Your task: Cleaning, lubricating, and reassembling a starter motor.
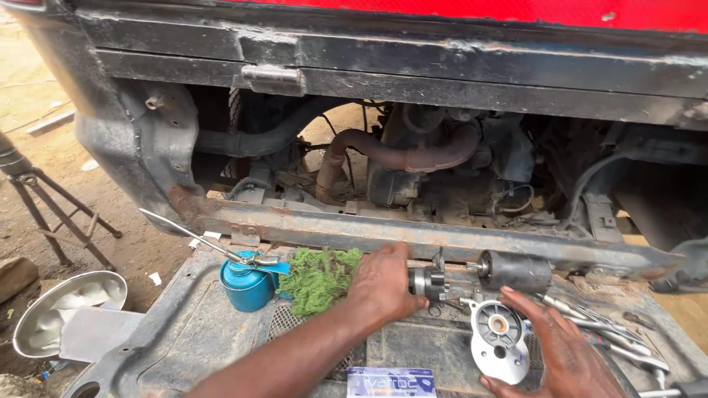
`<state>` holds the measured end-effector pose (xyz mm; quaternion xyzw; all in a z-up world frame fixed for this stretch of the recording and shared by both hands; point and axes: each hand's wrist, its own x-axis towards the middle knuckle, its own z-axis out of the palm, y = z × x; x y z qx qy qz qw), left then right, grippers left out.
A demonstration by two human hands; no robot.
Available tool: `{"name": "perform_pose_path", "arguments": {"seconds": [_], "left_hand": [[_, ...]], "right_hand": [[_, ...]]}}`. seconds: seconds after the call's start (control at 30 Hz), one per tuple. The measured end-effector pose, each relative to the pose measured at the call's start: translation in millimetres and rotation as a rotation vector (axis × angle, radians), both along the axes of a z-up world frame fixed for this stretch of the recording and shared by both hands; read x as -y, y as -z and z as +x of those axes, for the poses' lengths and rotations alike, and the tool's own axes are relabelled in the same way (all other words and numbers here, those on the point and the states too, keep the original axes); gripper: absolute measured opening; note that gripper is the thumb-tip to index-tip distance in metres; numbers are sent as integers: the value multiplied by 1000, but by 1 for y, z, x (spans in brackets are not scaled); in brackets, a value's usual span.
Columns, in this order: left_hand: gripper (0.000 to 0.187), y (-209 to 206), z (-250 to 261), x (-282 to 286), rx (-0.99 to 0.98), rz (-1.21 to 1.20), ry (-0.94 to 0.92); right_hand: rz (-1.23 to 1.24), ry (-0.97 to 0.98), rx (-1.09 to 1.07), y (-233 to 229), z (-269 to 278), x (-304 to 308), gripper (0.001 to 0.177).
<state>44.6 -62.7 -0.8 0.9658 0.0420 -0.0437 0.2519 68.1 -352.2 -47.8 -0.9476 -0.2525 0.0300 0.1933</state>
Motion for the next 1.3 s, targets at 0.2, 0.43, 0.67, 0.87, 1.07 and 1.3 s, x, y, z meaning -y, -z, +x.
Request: {"name": "perform_pose_path", "arguments": {"seconds": [0.2, 0.43, 0.67, 0.87, 1.07, 1.3], "left_hand": [[19, -30, -68, -54, 664, -28, -134], [40, -11, -135, -146, 173, -93, -920], [32, -2, -146, -138, 377, -385, -823], [51, -22, -166, -67, 127, -1334, -107], [76, -17, -174, -91, 312, -2097, -500], [83, 3, -155, -266, 884, -1308, -711]], "right_hand": [[207, -117, 35, 63, 40, 21, 132], [482, -221, -164, 156, 114, 75, 107], [535, -133, -340, 126, 103, 38, 106], [156, -305, -189, -42, -31, -128, 123], [358, -866, -138, -112, -60, -238, 115], [181, -411, -319, -66, -25, -323, 77]]}}
